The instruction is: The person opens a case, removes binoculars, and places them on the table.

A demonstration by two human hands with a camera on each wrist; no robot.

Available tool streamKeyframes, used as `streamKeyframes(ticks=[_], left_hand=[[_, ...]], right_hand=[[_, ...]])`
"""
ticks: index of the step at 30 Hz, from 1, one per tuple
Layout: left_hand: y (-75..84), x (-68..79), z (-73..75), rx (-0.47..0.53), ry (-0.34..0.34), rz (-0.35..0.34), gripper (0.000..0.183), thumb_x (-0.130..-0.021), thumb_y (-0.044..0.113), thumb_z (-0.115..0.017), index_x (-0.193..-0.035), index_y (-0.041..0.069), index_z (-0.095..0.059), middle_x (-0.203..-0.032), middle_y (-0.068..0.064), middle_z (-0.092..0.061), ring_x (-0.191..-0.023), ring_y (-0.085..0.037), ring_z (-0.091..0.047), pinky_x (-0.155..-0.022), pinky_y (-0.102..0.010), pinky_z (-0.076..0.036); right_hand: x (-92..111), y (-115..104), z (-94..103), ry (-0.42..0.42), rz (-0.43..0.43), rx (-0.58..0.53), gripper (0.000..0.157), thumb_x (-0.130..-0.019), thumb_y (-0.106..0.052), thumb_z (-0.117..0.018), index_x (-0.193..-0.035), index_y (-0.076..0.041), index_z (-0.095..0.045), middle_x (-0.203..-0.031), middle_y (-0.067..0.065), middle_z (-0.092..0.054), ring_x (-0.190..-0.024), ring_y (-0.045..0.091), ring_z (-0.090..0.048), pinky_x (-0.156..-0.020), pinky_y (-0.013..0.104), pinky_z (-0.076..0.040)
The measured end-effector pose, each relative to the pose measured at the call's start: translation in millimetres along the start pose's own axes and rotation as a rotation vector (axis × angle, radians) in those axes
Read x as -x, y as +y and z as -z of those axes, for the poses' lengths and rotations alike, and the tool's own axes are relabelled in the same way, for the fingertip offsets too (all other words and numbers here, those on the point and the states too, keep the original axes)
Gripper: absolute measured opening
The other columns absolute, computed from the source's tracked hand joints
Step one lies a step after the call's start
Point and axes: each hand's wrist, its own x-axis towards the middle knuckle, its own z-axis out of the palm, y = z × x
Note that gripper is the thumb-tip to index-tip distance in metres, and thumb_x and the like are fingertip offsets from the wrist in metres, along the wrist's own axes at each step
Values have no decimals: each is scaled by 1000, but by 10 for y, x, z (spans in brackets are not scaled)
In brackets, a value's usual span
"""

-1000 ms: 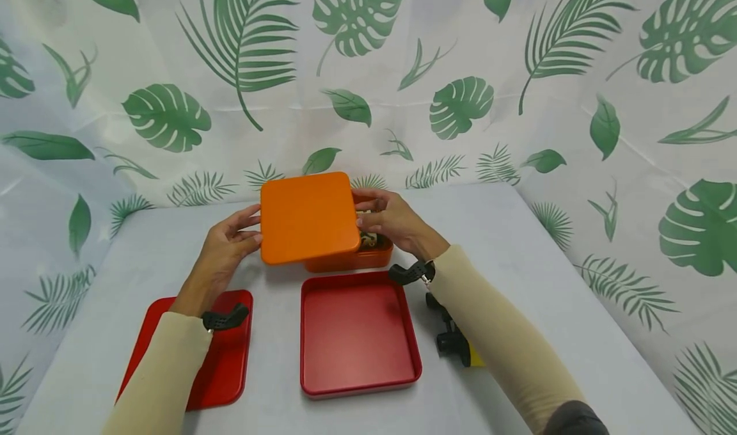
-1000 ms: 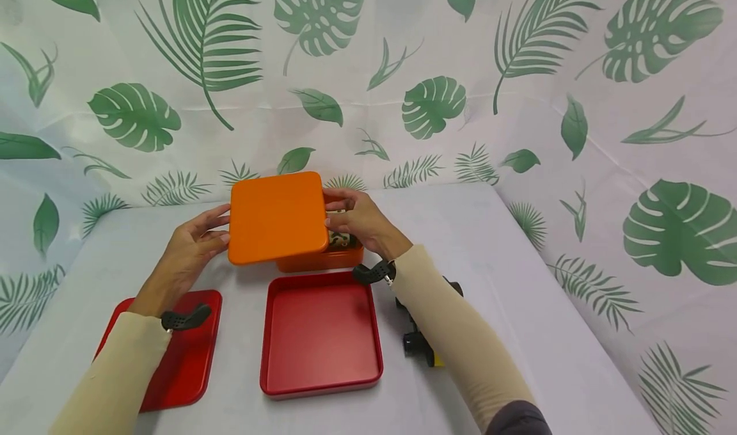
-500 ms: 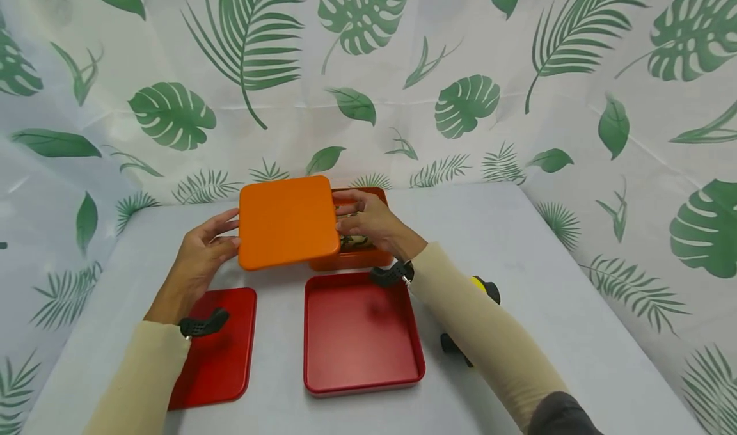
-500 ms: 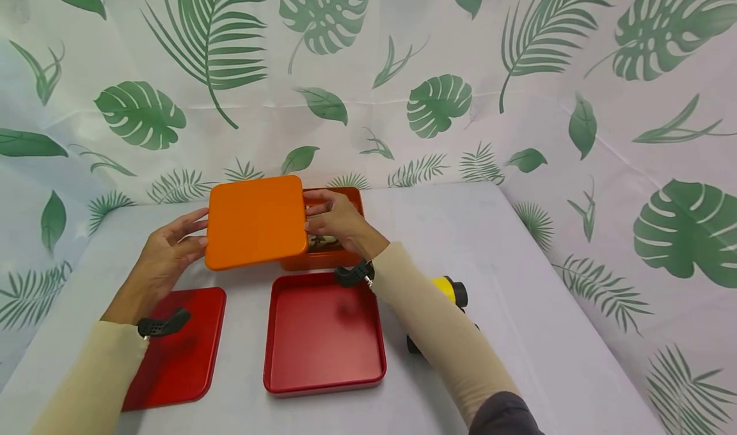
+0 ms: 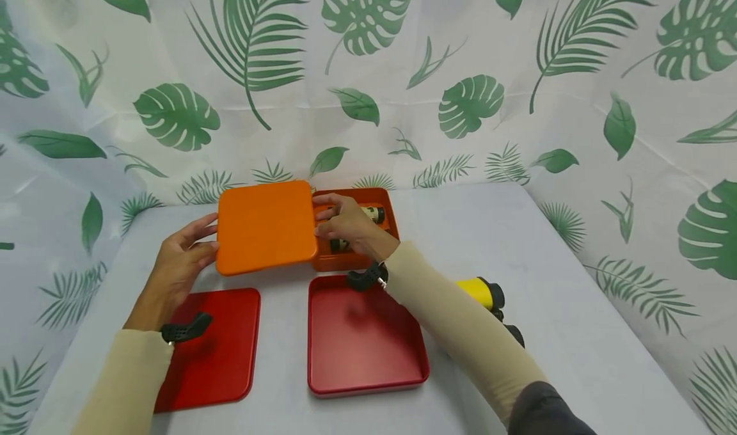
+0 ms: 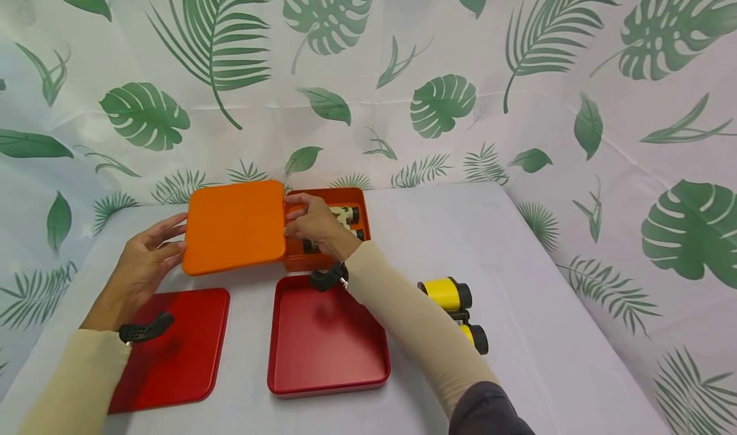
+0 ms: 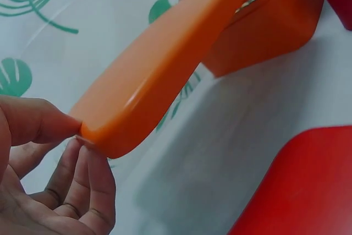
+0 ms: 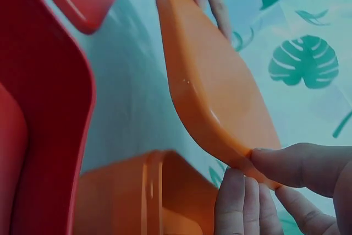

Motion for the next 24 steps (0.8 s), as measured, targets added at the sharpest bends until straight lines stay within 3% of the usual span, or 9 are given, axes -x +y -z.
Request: streamKeyframes(ticks=[4,14,24], left_hand=[[10,7,106,3,12,-2,63,-95,5,-65,-153,13,-41,-130,1,-49,-97,-12,-59,-82,-18,-57],[82,14,308,-105,78,58,61,-97,11,-65,-152,23,-42,-132,7,-47,-108,-12,-55,-84,-15,-55],[51,3,506,-98,88,80,66,-96,9,-66,-154,23,-39,-129,9,-48,-109,-8,-56,-83,-14,-54]], right_hand=[[-40,-19,-122,-1,5,16,66,-84,6,-72,-142,-17,-53,-123,18,-60,-92,24,-65,-88,36,-59],[-154,-24,-350,6,8,21,66,-83,8,-72,-140,-18,-55,-124,20,-60,-92,25,-67,-80,33,-61],[-274,-31,-575,15,5,-25,66,-80,13,-73,-138,-14,-55,-113,19,-62,-83,24,-67,-89,46,-58]])
